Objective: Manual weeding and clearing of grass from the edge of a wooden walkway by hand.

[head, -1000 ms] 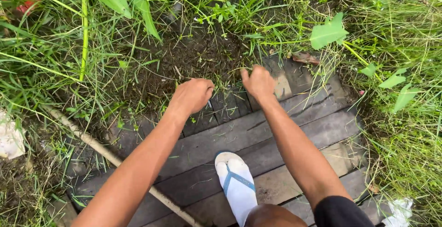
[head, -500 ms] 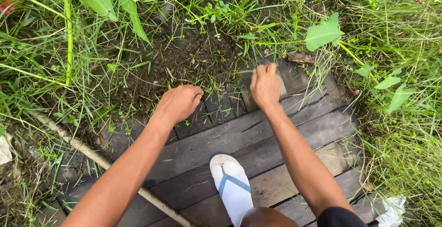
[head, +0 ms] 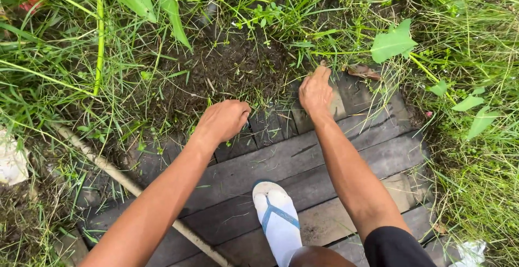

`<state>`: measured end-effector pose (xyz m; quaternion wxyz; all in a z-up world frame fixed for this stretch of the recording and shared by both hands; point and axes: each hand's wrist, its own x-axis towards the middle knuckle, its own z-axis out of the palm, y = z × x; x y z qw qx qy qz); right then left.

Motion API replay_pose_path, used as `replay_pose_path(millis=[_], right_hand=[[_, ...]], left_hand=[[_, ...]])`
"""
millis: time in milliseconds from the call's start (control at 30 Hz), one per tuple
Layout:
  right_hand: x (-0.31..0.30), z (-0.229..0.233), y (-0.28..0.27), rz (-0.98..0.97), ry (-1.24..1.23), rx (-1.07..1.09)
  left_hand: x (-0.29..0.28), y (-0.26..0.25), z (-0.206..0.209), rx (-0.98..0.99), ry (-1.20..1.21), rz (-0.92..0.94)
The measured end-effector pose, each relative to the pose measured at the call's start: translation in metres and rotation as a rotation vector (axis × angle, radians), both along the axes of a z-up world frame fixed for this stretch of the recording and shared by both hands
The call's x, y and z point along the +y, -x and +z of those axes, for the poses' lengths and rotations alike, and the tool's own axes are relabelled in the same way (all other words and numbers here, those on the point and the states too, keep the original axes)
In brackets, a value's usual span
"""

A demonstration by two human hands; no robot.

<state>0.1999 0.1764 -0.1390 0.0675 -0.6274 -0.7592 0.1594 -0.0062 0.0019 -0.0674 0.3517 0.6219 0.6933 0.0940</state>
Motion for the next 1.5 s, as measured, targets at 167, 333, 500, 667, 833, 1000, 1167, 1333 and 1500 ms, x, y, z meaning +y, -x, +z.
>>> replay_pose_path(millis=[167,333,500,667,833,1000,1167,1333,1500], right_hand=[[0.010,-0.045,-0.010,0.059,0.131,-0.021],[0.021,-0.092,-0.015,0.028,0.206,-0.026],[0.014,-0.099,-0.019,0.059,0.210,0.094],[-0.071,-0.091,-0.014,0.458,-0.054,0.135],[-0.098,-0.071,-0.014,0.577,-0.218,0.116],[-0.123,0.015,0.018,0.483,0.094,0.337],[-0.127,0.014,0.047,0.425,0.268,0.374],[-0.120,-0.037,0.080,0.336,0.639,0.365],[-0.132,-0.039,0.102,0.472,0.674,0.483]], left_hand=[[0.000,0.001,-0.006,0.003,-0.004,0.006],[0.005,0.001,-0.012,0.008,-0.001,0.004],[0.010,0.000,-0.017,0.049,-0.033,0.024],[-0.004,-0.005,-0.012,0.414,-0.061,0.296],[-0.025,-0.002,-0.036,0.503,0.212,0.602],[-0.020,0.000,-0.111,0.299,0.273,0.658],[-0.031,-0.007,-0.093,0.344,0.265,0.652],[-0.049,-0.007,-0.045,0.297,0.083,0.618],[-0.090,0.002,0.008,0.100,0.010,0.440]])
